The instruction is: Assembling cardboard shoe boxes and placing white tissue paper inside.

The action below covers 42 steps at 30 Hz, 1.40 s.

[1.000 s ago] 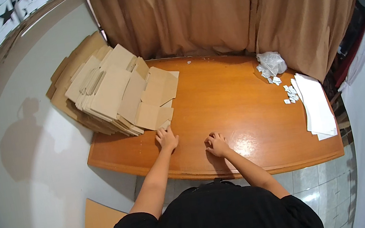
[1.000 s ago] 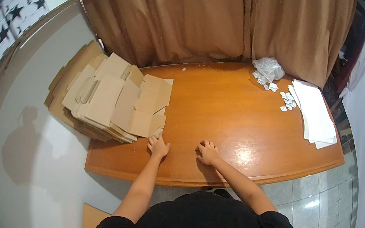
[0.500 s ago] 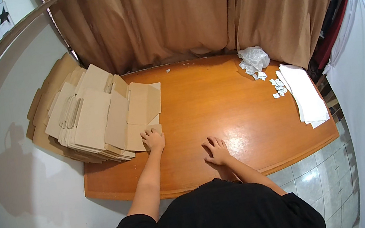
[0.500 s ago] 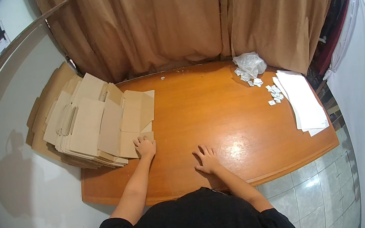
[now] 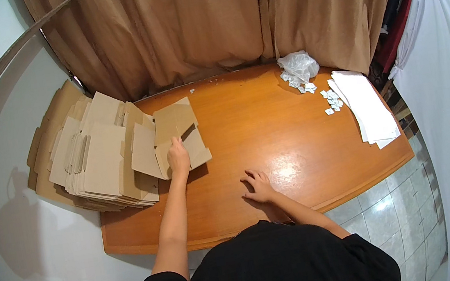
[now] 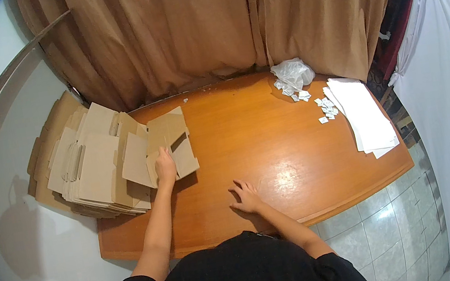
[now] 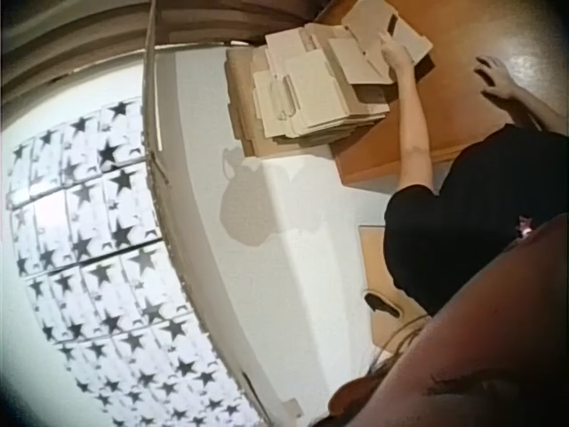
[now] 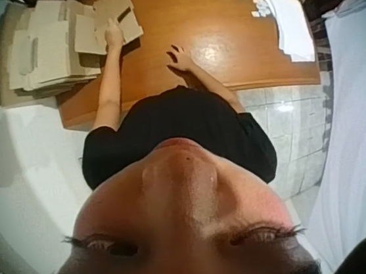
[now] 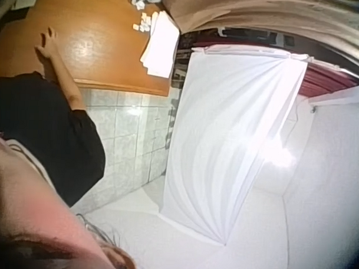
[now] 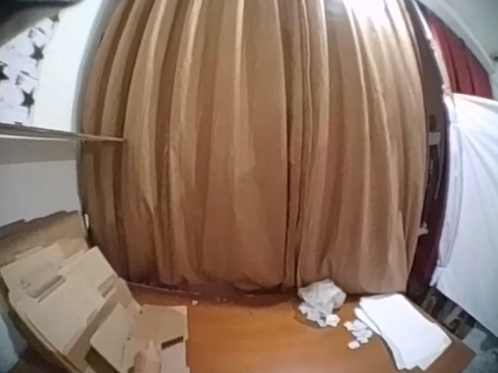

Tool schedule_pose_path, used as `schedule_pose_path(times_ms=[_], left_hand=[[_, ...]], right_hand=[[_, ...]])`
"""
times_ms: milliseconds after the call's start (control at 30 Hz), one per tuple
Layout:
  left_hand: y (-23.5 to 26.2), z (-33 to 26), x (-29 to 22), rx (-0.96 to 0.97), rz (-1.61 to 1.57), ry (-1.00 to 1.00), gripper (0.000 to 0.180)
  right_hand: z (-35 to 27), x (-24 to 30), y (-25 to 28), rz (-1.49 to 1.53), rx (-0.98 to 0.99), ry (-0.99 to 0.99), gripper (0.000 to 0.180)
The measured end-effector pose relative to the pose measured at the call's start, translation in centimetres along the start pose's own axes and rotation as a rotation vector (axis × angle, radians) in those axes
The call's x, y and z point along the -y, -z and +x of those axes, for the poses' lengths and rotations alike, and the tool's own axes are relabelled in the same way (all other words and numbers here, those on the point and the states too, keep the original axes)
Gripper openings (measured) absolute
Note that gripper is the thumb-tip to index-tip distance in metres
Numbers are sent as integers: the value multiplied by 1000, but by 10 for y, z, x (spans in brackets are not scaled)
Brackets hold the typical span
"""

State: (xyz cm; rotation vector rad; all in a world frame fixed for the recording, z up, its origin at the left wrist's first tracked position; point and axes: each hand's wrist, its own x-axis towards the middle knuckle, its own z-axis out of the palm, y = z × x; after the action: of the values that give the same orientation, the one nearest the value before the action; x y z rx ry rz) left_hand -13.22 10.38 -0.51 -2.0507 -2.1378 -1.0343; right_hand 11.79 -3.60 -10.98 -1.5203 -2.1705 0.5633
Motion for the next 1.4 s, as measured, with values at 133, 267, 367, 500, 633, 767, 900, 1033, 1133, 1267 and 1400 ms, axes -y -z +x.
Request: schedule_pose_path(times_ms=[133,267,367,500,633,767,900,1033,1133,1267,1400], left_hand=[[24,13,-69,-151,-240,-68,19],[39,-8,-131,-259,-524,-190,12],[32,-34,-177,-391,-644,-292,14],[11,-80,-214,-419,-794,-327,16],[2,-120,-227,-331,-910,-250,19],[5,-125,-241,-559,-899,-402,23],[-17,-142,-213,-403,-1038,-467,22],[-33,-161,-188,-312,-975,-35,17],[-15,-159,-188,-132,-1157,110,24],[-10,-160,-168,-109,-973,290,45],[-7,-143,-155,-204,-627,230,67]], right_hand=[[27,-34,-1,820,4,-237,61],[29,-8,81,1284,6,-531,77],[27,-8,123,1406,-47,-529,87],[17,-14,146,1504,-129,-830,76],[0,-15,164,1805,-226,-610,89],[-5,-27,190,2018,-385,-355,79],[6,-78,206,1959,-247,-385,39],[19,-59,252,1393,-277,-331,49],[28,-49,275,1155,-302,-161,55],[44,-58,292,735,-190,9,57],[53,-51,302,460,43,56,54]])
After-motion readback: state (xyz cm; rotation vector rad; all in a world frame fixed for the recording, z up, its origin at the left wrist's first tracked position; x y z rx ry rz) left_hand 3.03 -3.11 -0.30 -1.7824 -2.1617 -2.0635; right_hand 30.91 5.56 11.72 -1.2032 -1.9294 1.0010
